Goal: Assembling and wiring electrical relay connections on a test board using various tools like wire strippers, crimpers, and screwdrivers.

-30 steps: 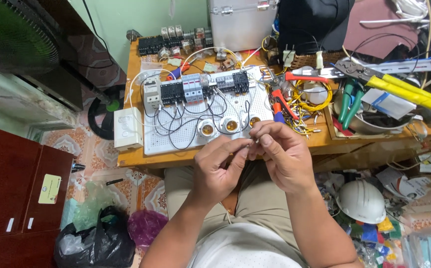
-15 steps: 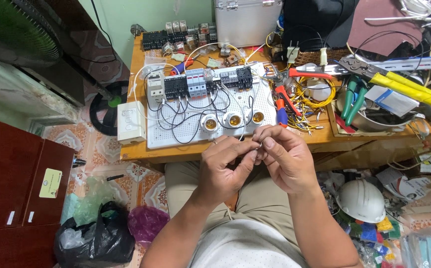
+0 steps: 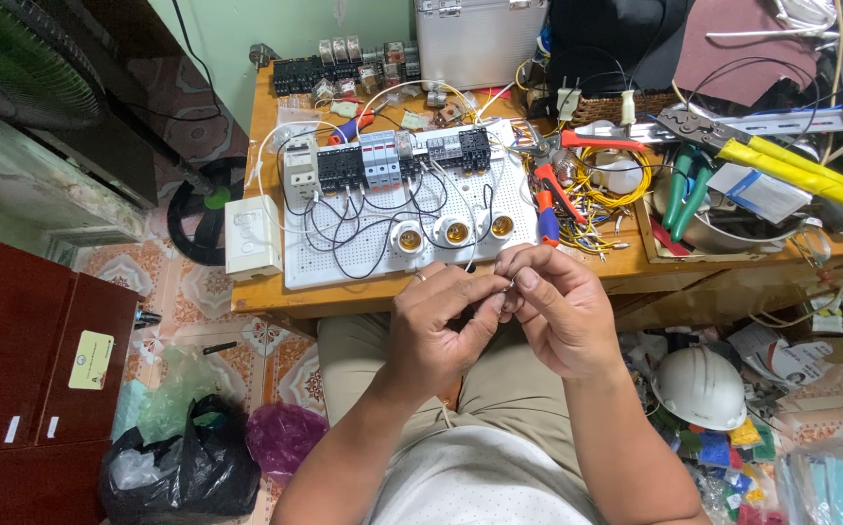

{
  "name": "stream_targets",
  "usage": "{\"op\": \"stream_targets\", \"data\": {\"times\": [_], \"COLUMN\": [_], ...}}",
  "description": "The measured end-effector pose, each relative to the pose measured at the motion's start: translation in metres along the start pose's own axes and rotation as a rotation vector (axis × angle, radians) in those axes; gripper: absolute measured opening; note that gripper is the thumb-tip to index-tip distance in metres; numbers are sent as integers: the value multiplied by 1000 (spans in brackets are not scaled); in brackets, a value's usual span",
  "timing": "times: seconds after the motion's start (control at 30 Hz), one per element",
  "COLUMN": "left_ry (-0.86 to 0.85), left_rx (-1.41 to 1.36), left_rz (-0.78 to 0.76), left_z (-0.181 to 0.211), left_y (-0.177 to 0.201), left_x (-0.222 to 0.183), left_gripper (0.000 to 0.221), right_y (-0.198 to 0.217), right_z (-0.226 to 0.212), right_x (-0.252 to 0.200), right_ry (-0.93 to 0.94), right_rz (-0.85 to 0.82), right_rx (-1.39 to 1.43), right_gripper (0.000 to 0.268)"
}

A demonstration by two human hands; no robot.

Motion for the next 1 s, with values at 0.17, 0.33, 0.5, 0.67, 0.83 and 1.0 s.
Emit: {"op": "stream_targets", "data": {"times": [0.17,0.33,0.5,0.67,0.83,1.0], "left_ry": [3,10,6,13,43,61], "left_rx": [20,53,98,92,80,66], "left_rz": [-12,-33,-41,-75,-84,-58], "left_z": [-5,-8,-7,-6,-7,-12], "left_y": [0,-3,-6,-8,-9,-9], "left_x": [-1,-3,-4,-3,-3,-5], "left_gripper": [11,11,10,13,14,14], "right_y": [0,0,-9,-21,-26,-26], "right_z": [-2,-3,-17,-33,-40,-41], "right_x": [-1,-1,-3,-5,-9,-12], "right_ry": [5,21,116,185,243,287], "right_rz": [-9,-25,-64,-102,-128,-95], "right_rx": [-6,-47,-214,-347,-466,-513], "right_gripper": [15,13,12,11,10,9]}}
Point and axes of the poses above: each hand's wrist, its own x-axis towards the middle knuckle, its own y-axis out of the back of the hand, z = x × y, the point moved 9 cm from there along x, towards the middle knuckle, and after that the axes turned 1 degree about x, right-handed, at the moved point
